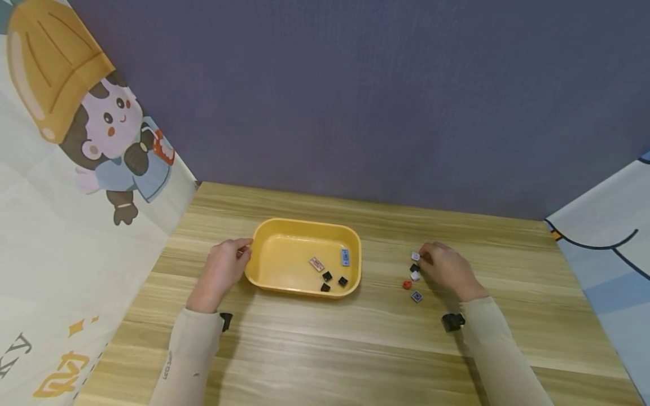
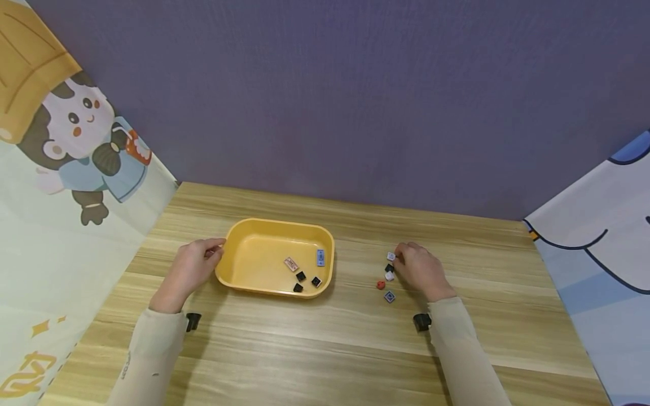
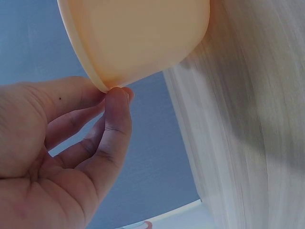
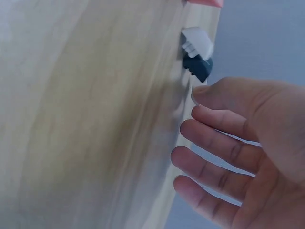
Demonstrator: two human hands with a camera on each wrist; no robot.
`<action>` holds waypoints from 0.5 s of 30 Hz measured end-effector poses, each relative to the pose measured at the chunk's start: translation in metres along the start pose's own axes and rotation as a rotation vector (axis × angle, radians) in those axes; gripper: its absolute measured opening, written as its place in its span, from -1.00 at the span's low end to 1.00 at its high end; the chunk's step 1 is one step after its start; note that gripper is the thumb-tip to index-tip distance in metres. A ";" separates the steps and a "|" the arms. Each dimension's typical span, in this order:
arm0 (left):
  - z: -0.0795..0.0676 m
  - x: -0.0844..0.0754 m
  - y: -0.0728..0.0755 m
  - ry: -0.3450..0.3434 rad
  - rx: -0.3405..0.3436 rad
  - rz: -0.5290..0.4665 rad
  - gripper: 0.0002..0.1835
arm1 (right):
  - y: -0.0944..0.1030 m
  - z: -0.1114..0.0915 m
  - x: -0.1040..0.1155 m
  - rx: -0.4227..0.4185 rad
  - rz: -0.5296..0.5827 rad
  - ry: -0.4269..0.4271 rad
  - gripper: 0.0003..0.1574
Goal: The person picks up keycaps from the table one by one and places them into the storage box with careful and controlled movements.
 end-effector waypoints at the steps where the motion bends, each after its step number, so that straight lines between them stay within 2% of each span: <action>1: 0.000 0.000 0.000 0.000 -0.001 0.000 -0.68 | 0.001 0.000 0.001 -0.006 -0.001 0.005 -0.80; 7: 0.000 -0.001 0.001 -0.010 -0.006 0.001 -0.68 | 0.012 -0.002 0.017 -0.063 0.012 0.071 -0.81; 15: 0.000 -0.002 0.002 -0.010 -0.011 0.002 -0.69 | 0.025 -0.001 0.066 -0.078 0.004 0.127 -0.73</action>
Point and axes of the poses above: each hand's wrist, its own z-axis towards the middle knuckle, its own y-axis out of the back of the hand, x = y × z, the point moved 8 cm from there along z, towards the middle knuckle, and after that the axes turned 15 degrees about z, right-handed, at the moved point
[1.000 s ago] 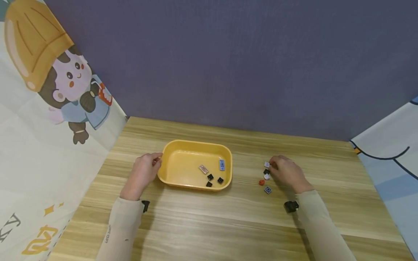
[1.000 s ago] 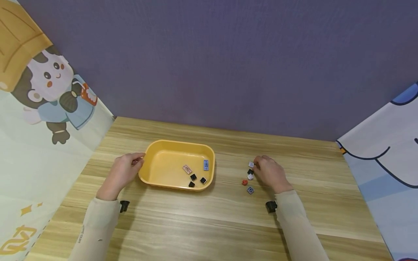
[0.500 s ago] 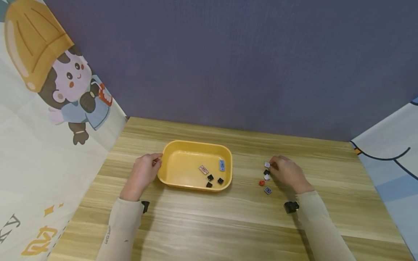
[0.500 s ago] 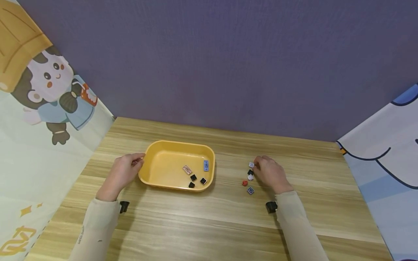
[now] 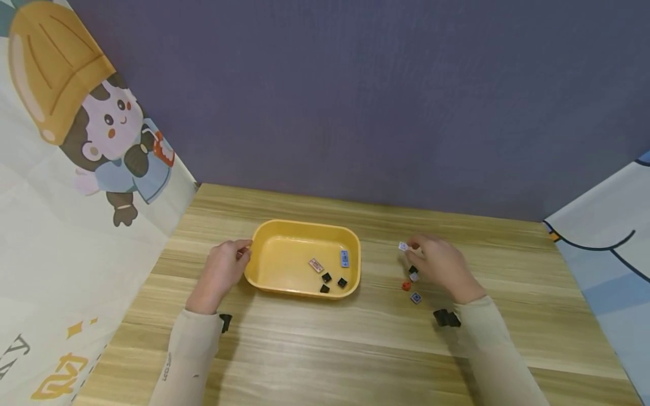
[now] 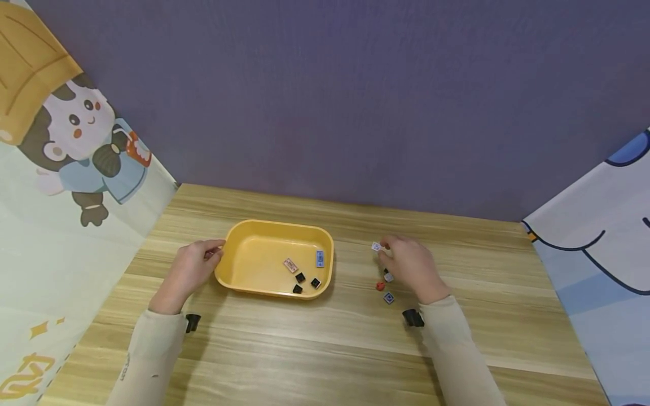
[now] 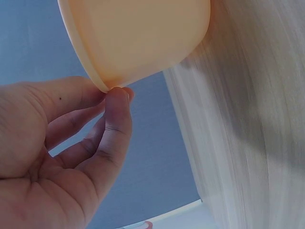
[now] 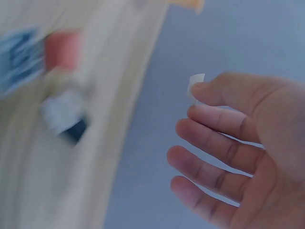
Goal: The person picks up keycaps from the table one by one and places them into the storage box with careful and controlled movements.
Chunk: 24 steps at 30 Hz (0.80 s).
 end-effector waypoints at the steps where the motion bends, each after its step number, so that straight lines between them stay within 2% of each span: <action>1: 0.000 0.000 0.000 0.000 0.001 0.001 -0.69 | 0.001 0.002 0.008 -0.007 -0.004 0.016 -0.73; 9: 0.001 0.000 -0.001 0.003 -0.002 0.009 -0.69 | 0.006 0.014 0.067 -0.045 0.007 0.140 -0.73; 14: 0.001 0.000 -0.002 0.007 0.011 0.010 -0.68 | 0.004 0.016 0.095 -0.062 0.018 0.234 -0.74; 18: 0.000 0.002 -0.002 0.012 0.019 0.011 -0.67 | 0.000 0.017 0.111 -0.066 0.018 0.279 -0.76; 24: 0.001 0.002 -0.002 0.017 0.027 0.010 -0.67 | -0.005 0.017 0.122 -0.054 0.020 0.294 -0.75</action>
Point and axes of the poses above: each hand's wrist, its own z-axis towards the middle knuckle, its own y-axis out of the back of the hand, x = y × z, the point moved 8 cm from there along z, towards the middle knuckle, and after that the axes turned 15 degrees about z, right-handed, at the moved point
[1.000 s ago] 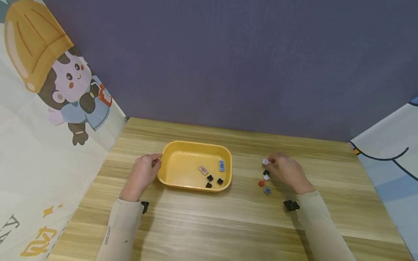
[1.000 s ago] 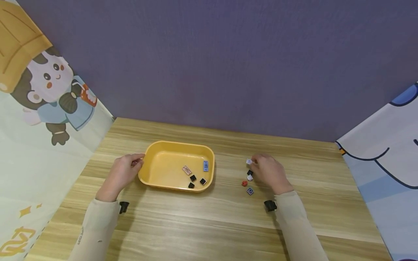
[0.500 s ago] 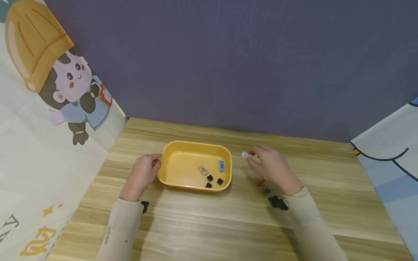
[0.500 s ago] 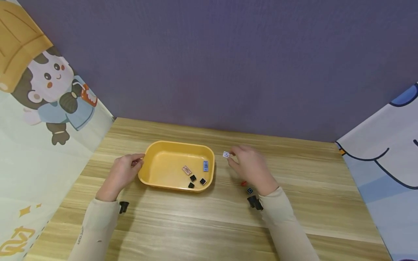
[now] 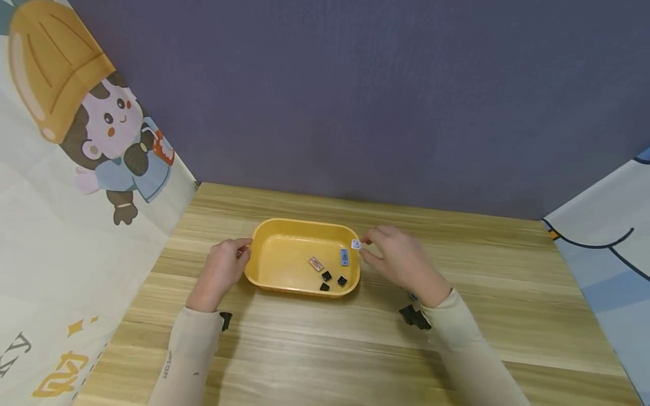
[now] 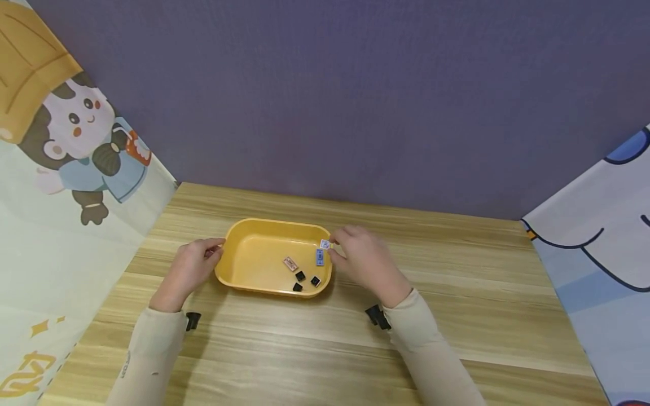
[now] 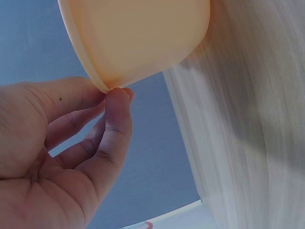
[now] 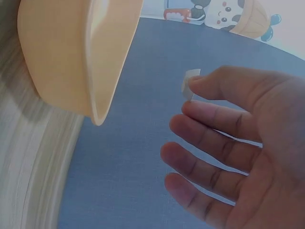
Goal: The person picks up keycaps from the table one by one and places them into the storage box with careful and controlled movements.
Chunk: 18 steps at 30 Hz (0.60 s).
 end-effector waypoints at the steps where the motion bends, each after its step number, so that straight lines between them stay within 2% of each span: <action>1: 0.000 0.000 0.000 0.002 0.001 -0.001 -0.67 | -0.001 0.000 0.001 0.002 0.001 0.001 -0.73; 11: 0.000 -0.001 0.001 0.001 -0.001 -0.006 -0.67 | 0.001 -0.001 -0.001 -0.005 0.016 0.001 -0.68; 18: -0.001 -0.001 0.001 -0.011 -0.010 -0.008 -0.68 | 0.013 -0.015 -0.012 -0.021 -0.011 -0.026 -0.71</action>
Point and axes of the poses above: each hand's wrist, its own z-axis towards the middle knuckle, its own y-axis out of the back of the hand, x = y × z, the point moved 8 cm from there along z, towards the middle knuckle, and after that the axes turned 15 degrees about z, right-handed, at the moved point
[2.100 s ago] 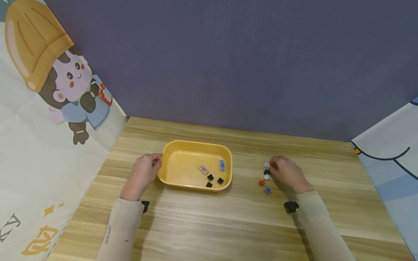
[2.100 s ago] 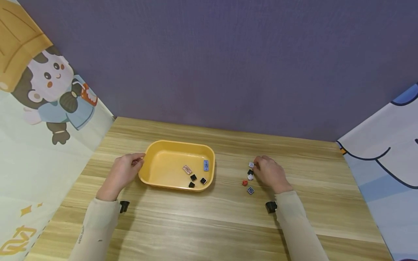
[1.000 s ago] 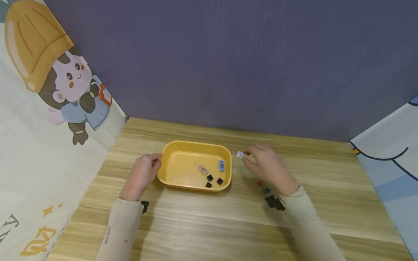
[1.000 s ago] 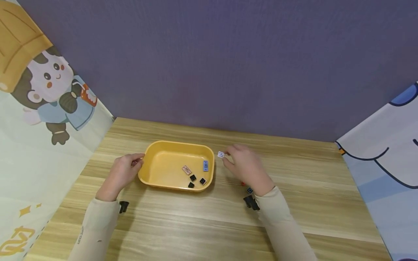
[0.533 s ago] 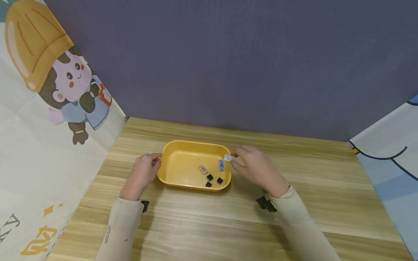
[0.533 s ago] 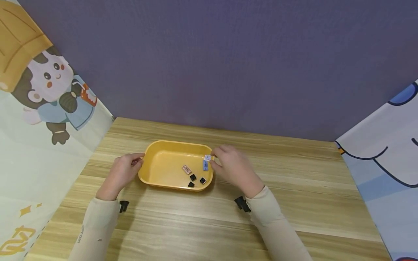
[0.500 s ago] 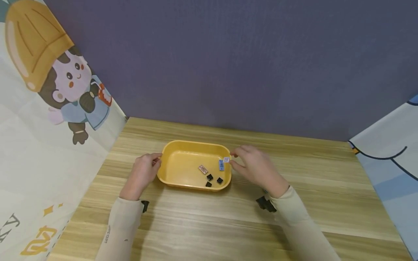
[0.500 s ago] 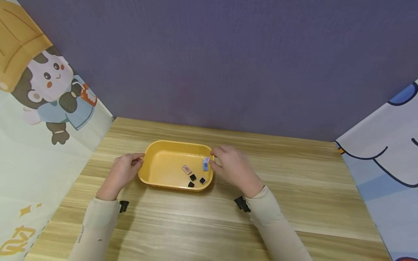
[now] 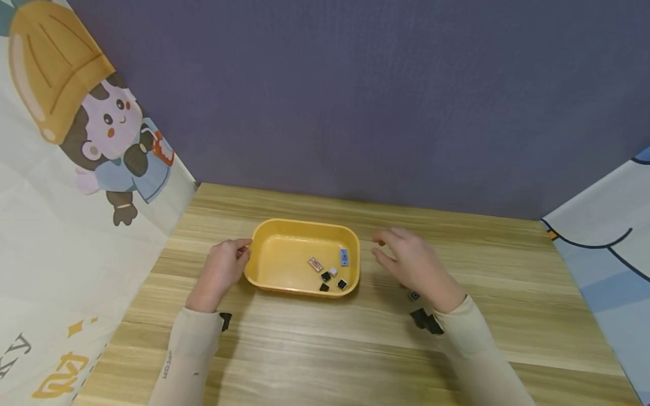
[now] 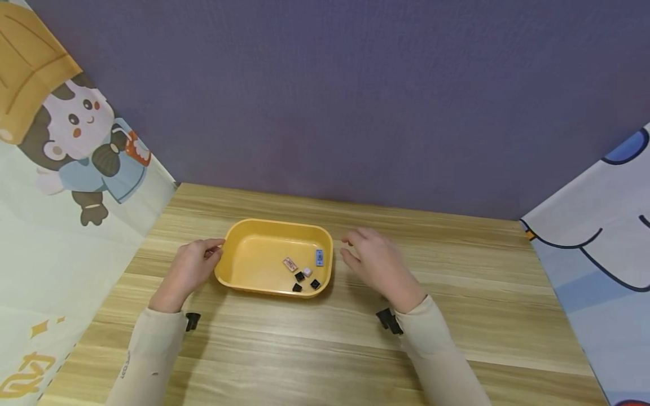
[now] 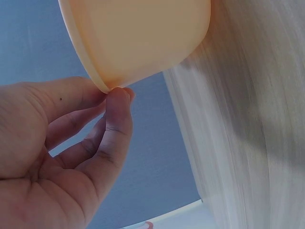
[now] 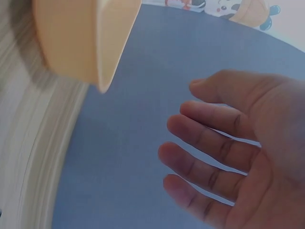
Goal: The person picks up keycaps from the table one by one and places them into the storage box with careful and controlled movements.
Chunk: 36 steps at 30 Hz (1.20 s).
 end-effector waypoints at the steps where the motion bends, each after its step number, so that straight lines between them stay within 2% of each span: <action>1: 0.000 0.000 0.000 0.000 0.001 0.000 -0.68 | 0.002 -0.003 -0.003 -0.002 -0.007 -0.004 -0.71; 8: -0.001 0.002 -0.001 0.008 0.007 0.000 -0.67 | 0.013 -0.030 -0.028 -0.025 -0.052 -0.044 -0.75; 15: -0.002 0.002 -0.001 0.005 0.003 0.001 -0.68 | 0.015 -0.055 -0.059 0.017 -0.091 -0.151 -0.72; 22: -0.002 0.002 -0.001 0.005 -0.007 0.008 -0.68 | 0.004 -0.070 -0.093 0.042 -0.087 -0.196 -0.74; 28: -0.001 0.000 -0.002 0.003 -0.004 0.007 -0.68 | -0.014 -0.076 -0.122 0.088 -0.065 -0.231 -0.86; 36: 0.000 0.000 -0.002 -0.001 -0.005 0.004 -0.68 | -0.025 -0.077 -0.132 0.103 -0.038 -0.277 -0.84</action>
Point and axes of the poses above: each hand's wrist, its own z-axis towards the middle knuckle, its own y-axis out of the back of the hand, x = y × z, the point moved 8 cm from there along z, towards the middle knuckle, and after that the axes turned 15 degrees about z, right-handed, at the moved point
